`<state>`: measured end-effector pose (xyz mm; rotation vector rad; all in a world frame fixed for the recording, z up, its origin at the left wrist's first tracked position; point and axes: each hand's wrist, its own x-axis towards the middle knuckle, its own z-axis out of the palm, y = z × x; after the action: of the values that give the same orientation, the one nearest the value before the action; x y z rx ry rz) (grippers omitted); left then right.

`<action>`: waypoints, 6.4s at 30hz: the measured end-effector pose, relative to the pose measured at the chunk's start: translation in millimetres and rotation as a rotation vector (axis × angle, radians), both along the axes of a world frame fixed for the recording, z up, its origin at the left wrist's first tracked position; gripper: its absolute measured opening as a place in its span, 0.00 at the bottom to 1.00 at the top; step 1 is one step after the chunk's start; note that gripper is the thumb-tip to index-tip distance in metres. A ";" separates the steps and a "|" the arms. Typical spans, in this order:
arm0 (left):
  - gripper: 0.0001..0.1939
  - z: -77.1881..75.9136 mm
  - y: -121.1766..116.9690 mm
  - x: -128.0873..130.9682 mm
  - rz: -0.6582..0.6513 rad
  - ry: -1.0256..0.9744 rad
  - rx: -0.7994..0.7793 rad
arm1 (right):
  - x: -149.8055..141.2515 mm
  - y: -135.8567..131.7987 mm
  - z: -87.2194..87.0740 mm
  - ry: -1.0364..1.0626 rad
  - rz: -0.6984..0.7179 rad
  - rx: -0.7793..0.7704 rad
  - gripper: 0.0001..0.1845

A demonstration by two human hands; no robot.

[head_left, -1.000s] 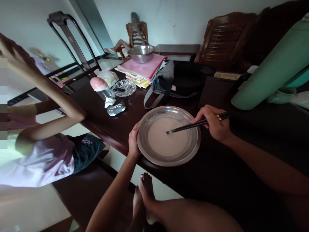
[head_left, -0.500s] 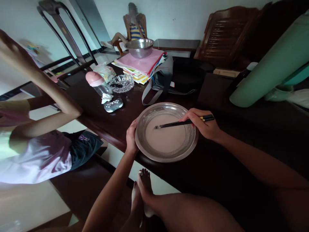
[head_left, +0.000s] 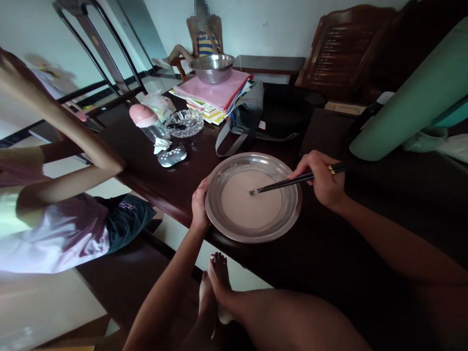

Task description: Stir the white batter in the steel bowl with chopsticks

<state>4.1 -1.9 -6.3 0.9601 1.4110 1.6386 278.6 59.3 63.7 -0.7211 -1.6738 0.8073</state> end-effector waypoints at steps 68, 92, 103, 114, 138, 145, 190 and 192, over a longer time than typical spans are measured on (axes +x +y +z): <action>0.20 -3.5 1.2 -1.1 0.006 0.016 0.001 | -1.8 -6.7 3.3 -0.150 0.140 0.035 0.24; 0.23 -5.7 2.6 -2.6 0.003 0.026 0.005 | -2.1 -5.5 1.1 -0.139 0.105 0.050 0.22; 0.22 -2.1 1.7 -0.5 0.017 0.040 0.008 | -0.7 -6.0 2.3 -0.126 0.095 0.050 0.22; 0.23 -7.9 2.5 -3.7 -0.004 0.049 0.008 | -1.9 -6.0 4.3 -0.124 0.076 0.044 0.23; 0.22 -6.5 1.6 -3.0 0.003 0.034 -0.018 | -0.3 -6.8 3.4 -0.082 0.094 0.028 0.24; 0.22 -6.8 2.5 -2.5 -0.002 0.021 0.009 | -2.7 -6.3 4.4 -0.178 0.103 0.064 0.20; 0.21 -7.2 1.7 -2.9 0.013 0.032 -0.003 | -1.6 -4.9 0.4 -0.037 0.063 -0.010 0.22; 0.22 -7.1 1.7 -2.6 0.010 0.035 0.000 | -2.2 -5.3 0.1 -0.019 0.109 -0.034 0.23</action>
<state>1.5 -0.2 -13.3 0.9875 1.4413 1.6357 276.4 54.0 63.7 -0.6672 -1.7319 0.9103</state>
